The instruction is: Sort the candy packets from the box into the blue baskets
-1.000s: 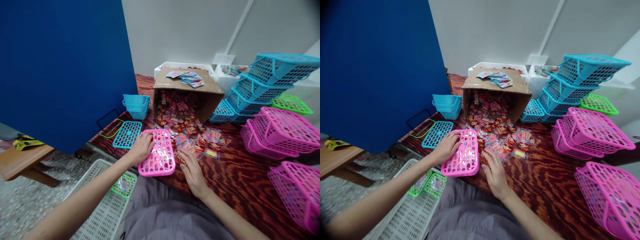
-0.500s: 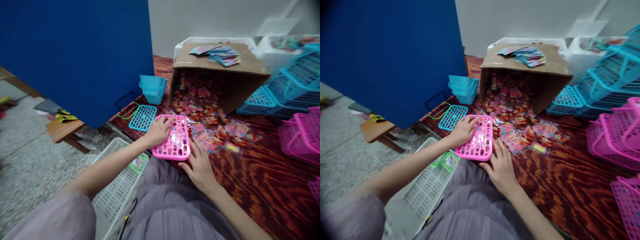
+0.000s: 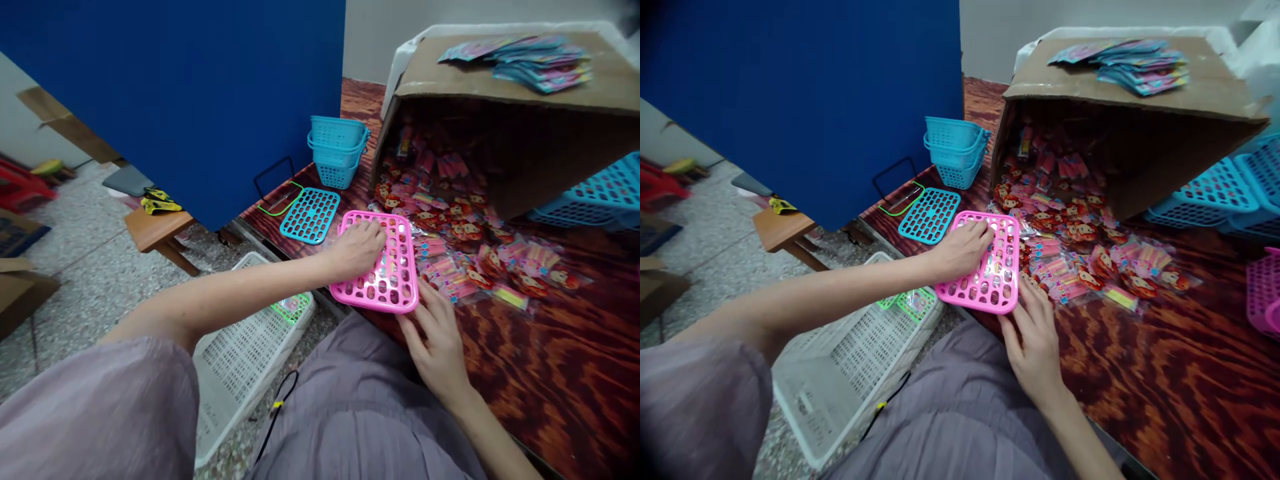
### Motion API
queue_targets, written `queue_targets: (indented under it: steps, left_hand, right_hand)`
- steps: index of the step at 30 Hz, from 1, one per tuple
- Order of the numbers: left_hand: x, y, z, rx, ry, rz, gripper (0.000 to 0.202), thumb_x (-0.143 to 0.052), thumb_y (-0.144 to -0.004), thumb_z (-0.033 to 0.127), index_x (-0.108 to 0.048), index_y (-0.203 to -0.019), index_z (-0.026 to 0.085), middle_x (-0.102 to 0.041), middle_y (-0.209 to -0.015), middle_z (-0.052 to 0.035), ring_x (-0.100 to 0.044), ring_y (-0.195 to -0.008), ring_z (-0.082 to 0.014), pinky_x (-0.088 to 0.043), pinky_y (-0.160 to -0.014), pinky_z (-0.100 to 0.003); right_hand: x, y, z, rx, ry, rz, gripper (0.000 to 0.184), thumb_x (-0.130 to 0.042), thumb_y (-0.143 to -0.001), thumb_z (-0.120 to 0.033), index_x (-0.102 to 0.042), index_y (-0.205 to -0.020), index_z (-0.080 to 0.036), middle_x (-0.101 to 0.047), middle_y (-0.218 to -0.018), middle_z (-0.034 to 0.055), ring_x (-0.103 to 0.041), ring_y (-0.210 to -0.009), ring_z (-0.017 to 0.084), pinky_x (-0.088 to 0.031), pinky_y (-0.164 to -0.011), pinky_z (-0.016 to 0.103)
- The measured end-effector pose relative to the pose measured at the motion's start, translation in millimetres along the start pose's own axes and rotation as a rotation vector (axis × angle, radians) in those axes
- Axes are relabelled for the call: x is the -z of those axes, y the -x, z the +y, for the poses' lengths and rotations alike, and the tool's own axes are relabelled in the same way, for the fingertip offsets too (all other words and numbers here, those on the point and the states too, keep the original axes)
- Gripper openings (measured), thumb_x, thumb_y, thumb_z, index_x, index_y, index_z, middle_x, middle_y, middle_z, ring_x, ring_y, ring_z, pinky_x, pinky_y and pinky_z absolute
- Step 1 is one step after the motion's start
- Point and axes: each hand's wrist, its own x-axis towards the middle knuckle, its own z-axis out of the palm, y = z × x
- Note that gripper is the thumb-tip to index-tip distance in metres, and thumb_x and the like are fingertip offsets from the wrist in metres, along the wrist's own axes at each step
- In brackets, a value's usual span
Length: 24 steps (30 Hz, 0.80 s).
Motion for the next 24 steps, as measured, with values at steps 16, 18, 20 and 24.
queue_targets:
  steps: [16,18,20,24]
  left_hand:
    - [0.9,7,1,0.035,0.092,0.085,0.031,-0.037,-0.097,0.012,-0.055,-0.122,0.007,-0.055,-0.133,-0.0208,-0.051,-0.124,-0.0294,-0.042,-0.103,-0.043]
    - [9.3,16,5,-0.098,0.181,0.088,0.031,-0.034,-0.100,0.016,-0.058,-0.120,0.010,-0.056,-0.135,-0.0190,-0.050,-0.129,-0.0270,-0.040,-0.108,-0.043]
    - [19.2,31,11,-0.238,0.298,0.048,0.034,-0.036,-0.102,0.026,-0.056,-0.127,0.013,-0.055,-0.139,-0.0165,-0.046,-0.135,-0.0244,-0.035,-0.114,-0.043]
    - [25.2,65,22,-0.259,0.335,-0.092,0.081,-0.055,-0.090,0.059,-0.025,-0.154,0.019,-0.019,-0.163,-0.0124,-0.010,-0.152,-0.0296,-0.011,-0.124,-0.051]
  right_hand:
    - [-13,-3,14,0.304,0.222,0.019,0.061,-0.057,-0.092,-0.014,-0.039,-0.150,-0.024,-0.057,-0.142,0.0112,-0.040,-0.141,0.031,-0.041,-0.111,0.053]
    - [-17,-3,22,0.341,0.239,0.076,0.059,-0.053,-0.092,-0.009,-0.041,-0.149,-0.024,-0.060,-0.139,0.0099,-0.042,-0.140,0.029,-0.042,-0.111,0.050]
    - [-16,-4,26,0.348,0.252,0.063,0.055,-0.051,-0.093,-0.009,-0.045,-0.146,-0.024,-0.059,-0.140,0.0088,-0.043,-0.140,0.027,-0.042,-0.111,0.049]
    - [-5,-9,28,0.378,0.273,-0.012,0.048,-0.046,-0.097,-0.011,-0.050,-0.143,-0.023,-0.057,-0.142,0.0088,-0.041,-0.141,0.026,-0.041,-0.113,0.048]
